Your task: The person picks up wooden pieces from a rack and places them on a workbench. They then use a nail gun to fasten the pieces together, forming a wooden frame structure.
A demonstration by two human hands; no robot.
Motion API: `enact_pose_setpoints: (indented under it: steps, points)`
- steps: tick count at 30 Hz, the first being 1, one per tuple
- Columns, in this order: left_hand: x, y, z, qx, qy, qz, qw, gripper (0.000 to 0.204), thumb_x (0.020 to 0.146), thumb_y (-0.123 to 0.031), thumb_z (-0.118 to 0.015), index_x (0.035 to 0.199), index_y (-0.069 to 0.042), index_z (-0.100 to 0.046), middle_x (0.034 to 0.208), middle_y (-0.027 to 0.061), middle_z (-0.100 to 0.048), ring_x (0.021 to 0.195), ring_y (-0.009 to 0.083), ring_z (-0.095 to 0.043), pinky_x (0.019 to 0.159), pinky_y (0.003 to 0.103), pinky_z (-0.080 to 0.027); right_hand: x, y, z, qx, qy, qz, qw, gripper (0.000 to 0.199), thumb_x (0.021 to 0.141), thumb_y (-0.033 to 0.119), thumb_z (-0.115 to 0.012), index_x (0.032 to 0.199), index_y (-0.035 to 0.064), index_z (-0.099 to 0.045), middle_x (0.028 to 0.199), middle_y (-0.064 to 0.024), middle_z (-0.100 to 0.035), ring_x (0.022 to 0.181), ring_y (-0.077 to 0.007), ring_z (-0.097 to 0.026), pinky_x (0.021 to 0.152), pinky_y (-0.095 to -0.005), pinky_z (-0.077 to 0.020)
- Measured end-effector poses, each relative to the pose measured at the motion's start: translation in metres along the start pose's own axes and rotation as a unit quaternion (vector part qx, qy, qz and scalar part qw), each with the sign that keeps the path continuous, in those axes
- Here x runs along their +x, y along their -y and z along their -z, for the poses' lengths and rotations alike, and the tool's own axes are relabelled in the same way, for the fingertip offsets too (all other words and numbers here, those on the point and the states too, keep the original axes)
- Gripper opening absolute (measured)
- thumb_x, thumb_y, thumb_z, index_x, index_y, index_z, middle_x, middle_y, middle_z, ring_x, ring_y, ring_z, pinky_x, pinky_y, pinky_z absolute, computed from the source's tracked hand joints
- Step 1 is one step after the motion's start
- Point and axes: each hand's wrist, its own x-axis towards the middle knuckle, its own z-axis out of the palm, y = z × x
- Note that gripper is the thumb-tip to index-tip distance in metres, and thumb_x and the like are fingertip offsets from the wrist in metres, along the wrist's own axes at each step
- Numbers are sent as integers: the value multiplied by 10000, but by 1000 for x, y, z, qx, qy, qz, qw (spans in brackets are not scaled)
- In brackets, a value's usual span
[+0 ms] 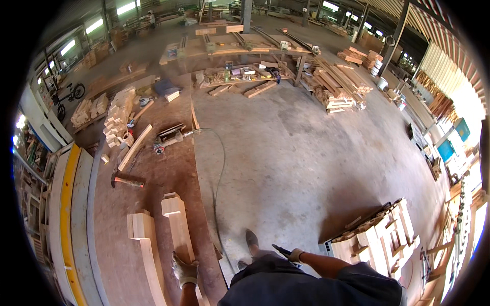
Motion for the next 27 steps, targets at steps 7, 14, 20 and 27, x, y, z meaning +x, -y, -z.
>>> enact_pose_setpoints:
  steps: [7, 14, 20, 27]
  points:
    - [-13, -2, 2, 15, -1, -22, 1000, 1070, 695, -277, -855, 1593, -35, -325, 1480, 272, -546, 1309, 467, -561, 1114, 506, -473, -5, -13, 0, 123, 31, -62, 990, 280, 922, 288, -761, 974, 17, -805, 813, -97, -756, 665, -218, -728, 548, -410, -609]
    - [-41, 7, -20, 32, -31, -93, 995, 1048, 691, -303, -836, 1578, -53, -337, 1418, 264, -593, 1202, 481, -619, 1035, 527, -514, -25, -7, 12, 108, 36, -63, 991, 272, 909, 264, -734, 1001, 15, -792, 840, -103, -759, 660, -216, -714, 560, -391, -606]
    - [-40, 7, -26, 25, -20, -79, 996, 1045, 697, -312, -852, 1571, -54, -339, 1428, 260, -585, 1193, 475, -623, 1008, 532, -523, 9, -14, -7, 32, 7, -12, 999, 532, 878, 479, -736, 1063, -17, -790, 922, -194, -775, 831, -312, -751, 722, -444, -595]
    - [-42, 4, -22, 22, -15, -64, 998, 1047, 712, -316, -858, 1579, -55, -332, 1475, 253, -551, 1255, 467, -599, 1042, 520, -511, 17, -4, -12, 2, -24, 3, 1000, 697, 873, 638, -679, 1096, -14, -781, 1060, -248, -763, 1002, -362, -742, 848, -459, -571]
